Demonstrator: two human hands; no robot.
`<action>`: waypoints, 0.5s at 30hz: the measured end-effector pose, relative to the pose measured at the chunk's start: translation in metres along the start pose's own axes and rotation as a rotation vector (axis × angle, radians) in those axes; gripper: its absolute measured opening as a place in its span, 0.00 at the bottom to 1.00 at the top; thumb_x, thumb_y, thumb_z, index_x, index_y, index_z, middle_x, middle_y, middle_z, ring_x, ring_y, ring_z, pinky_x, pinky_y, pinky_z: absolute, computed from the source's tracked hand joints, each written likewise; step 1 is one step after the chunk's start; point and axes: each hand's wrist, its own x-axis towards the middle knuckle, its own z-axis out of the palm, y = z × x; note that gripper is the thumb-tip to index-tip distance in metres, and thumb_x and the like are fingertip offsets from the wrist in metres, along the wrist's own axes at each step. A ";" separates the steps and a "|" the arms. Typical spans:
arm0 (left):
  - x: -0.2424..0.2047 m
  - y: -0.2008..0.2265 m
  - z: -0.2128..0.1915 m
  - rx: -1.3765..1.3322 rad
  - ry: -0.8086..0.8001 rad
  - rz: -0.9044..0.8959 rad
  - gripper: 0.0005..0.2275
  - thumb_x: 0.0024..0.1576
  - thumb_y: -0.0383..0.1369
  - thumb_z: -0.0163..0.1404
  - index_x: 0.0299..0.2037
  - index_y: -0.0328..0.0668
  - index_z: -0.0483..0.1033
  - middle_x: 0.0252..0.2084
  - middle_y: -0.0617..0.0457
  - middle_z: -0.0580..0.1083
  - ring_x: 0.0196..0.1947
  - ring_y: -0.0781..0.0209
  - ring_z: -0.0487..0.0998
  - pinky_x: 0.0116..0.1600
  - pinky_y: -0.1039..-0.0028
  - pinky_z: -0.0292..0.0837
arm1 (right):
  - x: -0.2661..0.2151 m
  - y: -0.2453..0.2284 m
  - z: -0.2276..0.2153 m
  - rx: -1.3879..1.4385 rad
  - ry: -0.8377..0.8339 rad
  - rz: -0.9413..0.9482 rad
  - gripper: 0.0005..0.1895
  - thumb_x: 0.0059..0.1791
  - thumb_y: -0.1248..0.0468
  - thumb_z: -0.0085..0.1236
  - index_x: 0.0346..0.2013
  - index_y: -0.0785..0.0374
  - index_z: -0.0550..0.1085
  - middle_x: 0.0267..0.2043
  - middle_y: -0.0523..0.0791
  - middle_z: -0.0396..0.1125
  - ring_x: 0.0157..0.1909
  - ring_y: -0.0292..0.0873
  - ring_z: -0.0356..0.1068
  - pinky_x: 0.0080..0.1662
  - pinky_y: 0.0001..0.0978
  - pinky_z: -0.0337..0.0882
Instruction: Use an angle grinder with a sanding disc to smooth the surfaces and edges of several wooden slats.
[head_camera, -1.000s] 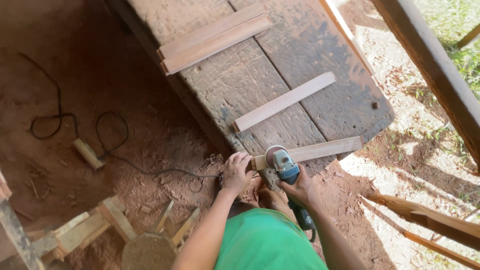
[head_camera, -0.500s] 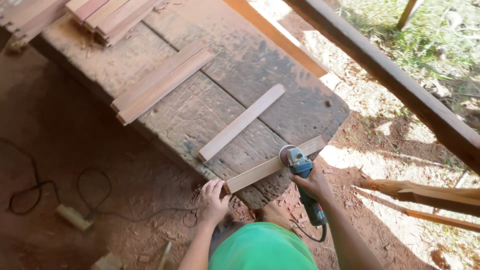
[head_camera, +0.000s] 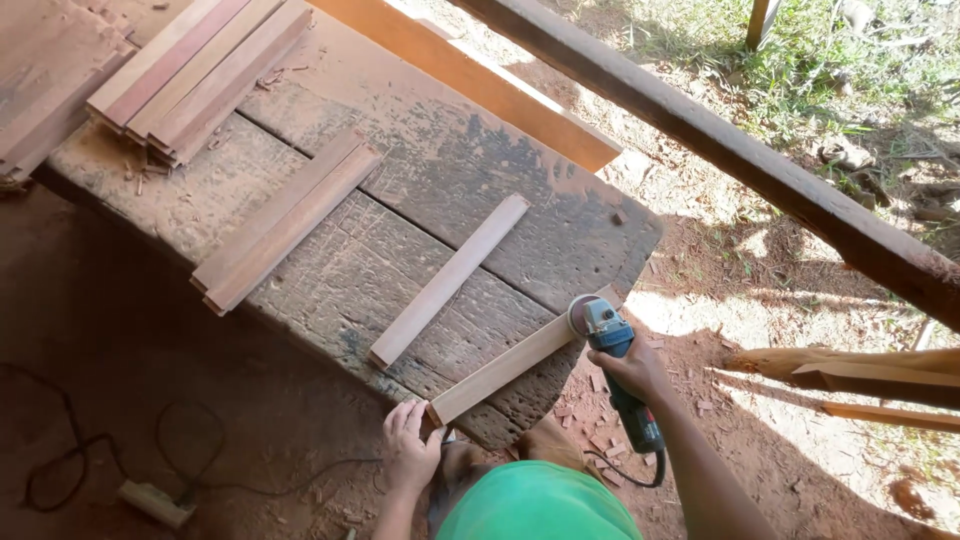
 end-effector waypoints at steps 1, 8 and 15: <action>0.000 -0.003 0.003 -0.020 0.028 0.020 0.25 0.49 0.38 0.58 0.60 0.48 0.73 0.65 0.51 0.68 0.67 0.50 0.63 0.69 0.61 0.62 | 0.000 -0.002 -0.002 0.040 -0.004 0.008 0.48 0.38 0.56 0.69 0.67 0.62 0.55 0.45 0.56 0.68 0.37 0.54 0.74 0.40 0.42 0.78; 0.000 -0.010 0.010 0.007 0.080 0.070 0.27 0.47 0.40 0.59 0.60 0.48 0.74 0.65 0.51 0.69 0.66 0.50 0.65 0.67 0.62 0.63 | 0.018 0.012 -0.023 -0.033 0.084 -0.010 0.50 0.37 0.52 0.67 0.69 0.63 0.57 0.46 0.55 0.72 0.39 0.53 0.75 0.41 0.40 0.75; 0.001 -0.012 0.009 0.018 0.112 0.135 0.26 0.48 0.40 0.59 0.59 0.47 0.75 0.63 0.50 0.70 0.64 0.49 0.67 0.67 0.62 0.64 | 0.025 0.019 -0.038 -0.013 0.139 0.030 0.44 0.38 0.52 0.67 0.63 0.67 0.62 0.41 0.53 0.71 0.36 0.51 0.75 0.38 0.39 0.75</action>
